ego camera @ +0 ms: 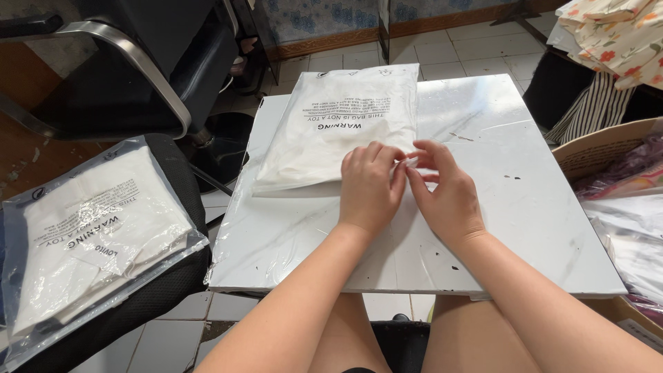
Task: The person unboxes and unwraps a white dress from plastic packaging and proceeds to smooth it out on a table to inspect it.
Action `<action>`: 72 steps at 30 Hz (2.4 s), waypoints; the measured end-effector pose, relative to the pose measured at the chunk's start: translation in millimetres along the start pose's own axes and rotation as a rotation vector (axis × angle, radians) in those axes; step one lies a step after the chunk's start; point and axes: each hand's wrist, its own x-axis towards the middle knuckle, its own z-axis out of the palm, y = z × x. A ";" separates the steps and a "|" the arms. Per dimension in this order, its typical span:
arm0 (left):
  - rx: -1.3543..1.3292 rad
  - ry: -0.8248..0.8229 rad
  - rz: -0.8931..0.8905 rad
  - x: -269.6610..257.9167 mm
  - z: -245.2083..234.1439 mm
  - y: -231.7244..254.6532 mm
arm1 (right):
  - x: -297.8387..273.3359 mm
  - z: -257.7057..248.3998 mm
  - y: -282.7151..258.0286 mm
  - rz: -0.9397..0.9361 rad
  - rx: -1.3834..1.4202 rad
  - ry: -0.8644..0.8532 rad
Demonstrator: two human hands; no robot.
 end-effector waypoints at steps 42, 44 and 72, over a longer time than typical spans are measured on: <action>0.299 -0.633 -0.329 23.1 -85.7 -67.3 | -18.9 -2.3 -2.5 -0.015 -0.254 0.179; 0.233 -0.601 -0.372 23.3 -77.2 -64.2 | -24.3 0.9 -5.1 -0.035 -0.196 0.121; -0.848 0.013 -0.859 37.1 -55.5 -47.6 | 99.3 109.2 33.0 0.310 -0.568 -0.557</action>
